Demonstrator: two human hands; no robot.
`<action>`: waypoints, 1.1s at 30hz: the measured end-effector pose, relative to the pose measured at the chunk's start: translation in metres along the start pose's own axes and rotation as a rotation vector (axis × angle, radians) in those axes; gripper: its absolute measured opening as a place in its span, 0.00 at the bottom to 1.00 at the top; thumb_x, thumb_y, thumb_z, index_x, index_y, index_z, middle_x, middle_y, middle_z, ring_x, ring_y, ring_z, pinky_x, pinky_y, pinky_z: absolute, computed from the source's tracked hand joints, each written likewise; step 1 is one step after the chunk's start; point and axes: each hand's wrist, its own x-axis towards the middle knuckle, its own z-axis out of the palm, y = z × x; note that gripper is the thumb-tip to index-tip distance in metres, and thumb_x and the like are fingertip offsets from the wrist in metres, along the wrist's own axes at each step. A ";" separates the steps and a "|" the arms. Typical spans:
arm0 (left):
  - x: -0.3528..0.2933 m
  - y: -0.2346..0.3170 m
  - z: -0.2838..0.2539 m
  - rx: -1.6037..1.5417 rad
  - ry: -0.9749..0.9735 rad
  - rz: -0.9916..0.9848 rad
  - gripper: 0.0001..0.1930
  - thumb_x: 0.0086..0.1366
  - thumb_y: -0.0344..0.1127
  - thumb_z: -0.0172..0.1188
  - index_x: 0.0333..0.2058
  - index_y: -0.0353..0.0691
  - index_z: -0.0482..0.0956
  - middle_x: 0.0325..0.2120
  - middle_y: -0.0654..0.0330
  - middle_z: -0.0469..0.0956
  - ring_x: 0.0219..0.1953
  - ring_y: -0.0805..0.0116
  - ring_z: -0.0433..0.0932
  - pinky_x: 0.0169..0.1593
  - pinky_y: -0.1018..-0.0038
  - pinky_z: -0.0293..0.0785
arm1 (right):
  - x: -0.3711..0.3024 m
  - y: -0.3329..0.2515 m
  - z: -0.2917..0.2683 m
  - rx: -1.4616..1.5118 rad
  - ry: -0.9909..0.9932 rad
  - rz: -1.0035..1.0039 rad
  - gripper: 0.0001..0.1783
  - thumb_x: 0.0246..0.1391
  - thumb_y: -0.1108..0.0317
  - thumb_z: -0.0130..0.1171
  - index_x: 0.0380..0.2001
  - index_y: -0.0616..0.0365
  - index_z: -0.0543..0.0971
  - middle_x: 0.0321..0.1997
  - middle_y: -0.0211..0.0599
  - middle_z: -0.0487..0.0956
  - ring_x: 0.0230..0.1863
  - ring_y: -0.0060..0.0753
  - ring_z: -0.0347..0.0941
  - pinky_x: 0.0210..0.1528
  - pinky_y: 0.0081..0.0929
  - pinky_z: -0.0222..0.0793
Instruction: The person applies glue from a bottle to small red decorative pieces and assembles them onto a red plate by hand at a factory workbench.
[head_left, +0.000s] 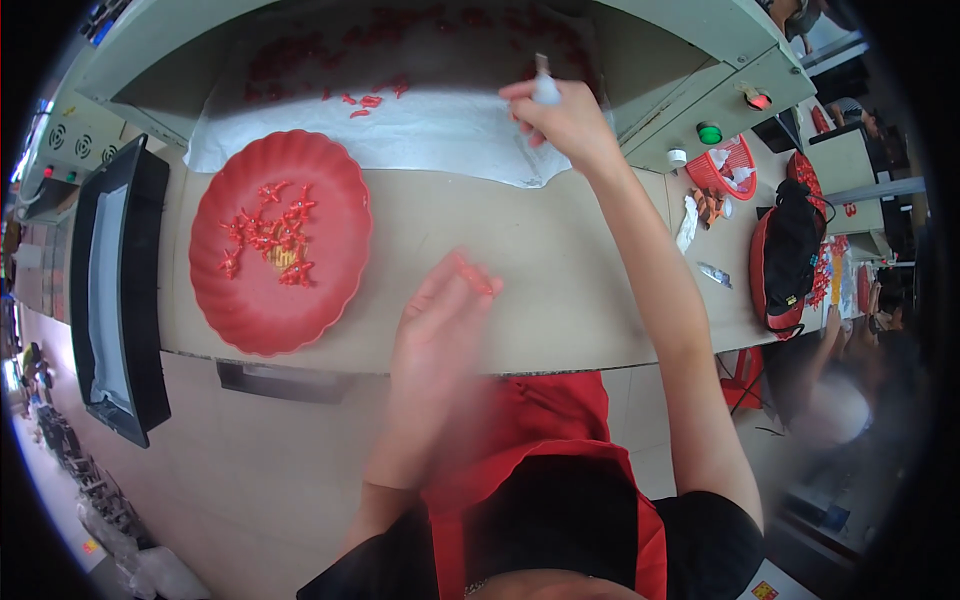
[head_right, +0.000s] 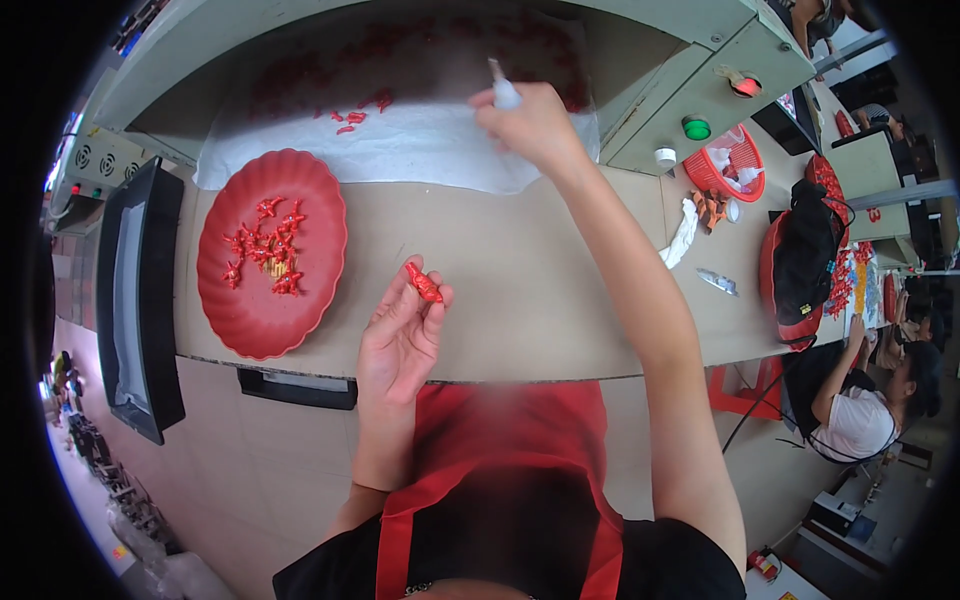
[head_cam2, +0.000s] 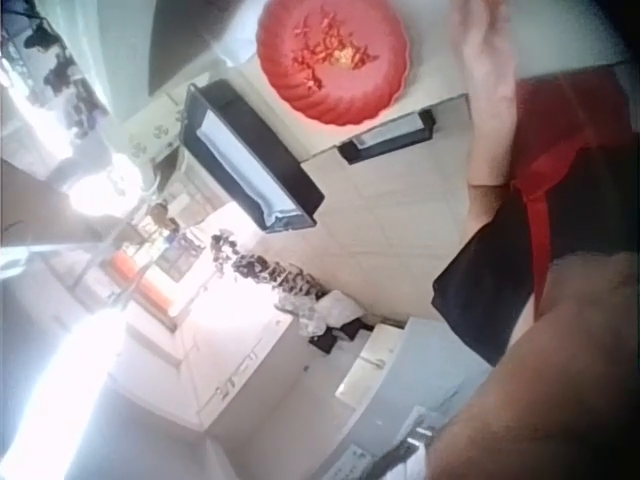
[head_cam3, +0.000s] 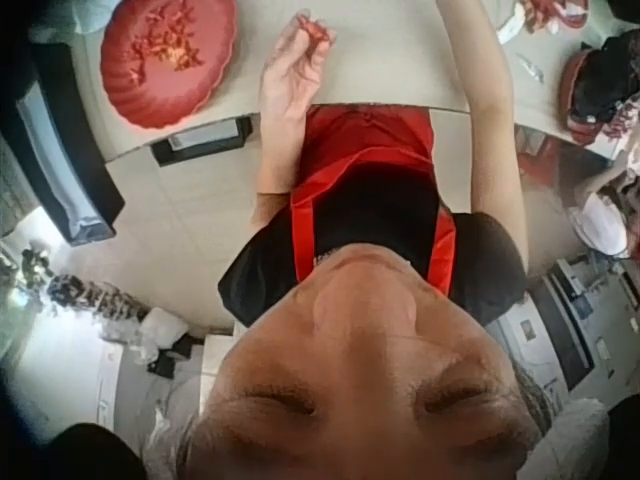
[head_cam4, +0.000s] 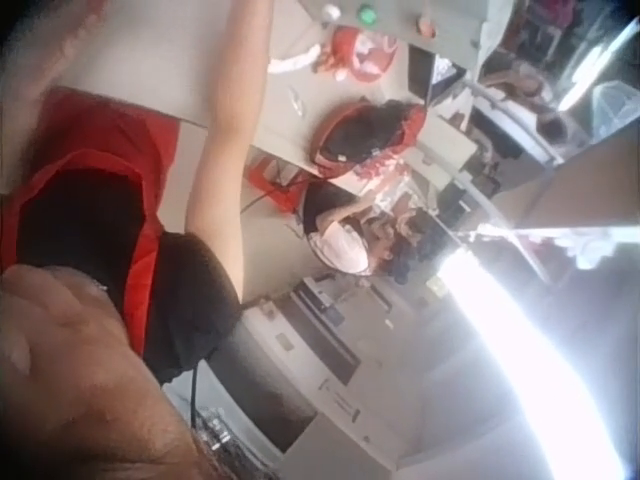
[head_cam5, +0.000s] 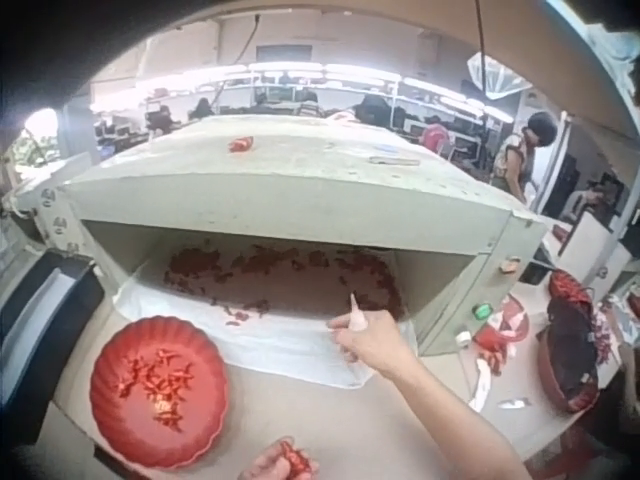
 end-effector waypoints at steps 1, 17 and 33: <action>-0.001 -0.001 0.002 0.046 0.005 0.011 0.16 0.64 0.25 0.49 0.51 0.32 0.66 0.41 0.49 0.74 0.45 0.57 0.76 0.47 0.75 0.78 | -0.026 -0.001 -0.003 0.239 -0.073 -0.024 0.13 0.48 0.70 0.54 0.36 0.66 0.78 0.32 0.39 0.78 0.27 0.21 0.73 0.24 0.19 0.68; -0.025 -0.044 0.037 0.586 -0.017 0.097 0.14 0.63 0.26 0.50 0.48 0.31 0.71 0.38 0.52 0.77 0.39 0.65 0.78 0.42 0.77 0.76 | -0.206 -0.007 -0.016 0.394 0.001 -0.395 0.09 0.39 0.84 0.60 0.28 0.63 0.80 0.33 0.41 0.78 0.32 0.30 0.75 0.33 0.22 0.70; -0.035 -0.069 0.055 0.877 0.001 0.296 0.13 0.60 0.22 0.54 0.45 0.31 0.73 0.35 0.56 0.77 0.39 0.69 0.76 0.44 0.74 0.73 | -0.232 -0.005 -0.025 -0.158 0.308 -0.731 0.12 0.35 0.84 0.63 0.27 0.59 0.78 0.30 0.37 0.79 0.29 0.32 0.75 0.30 0.22 0.70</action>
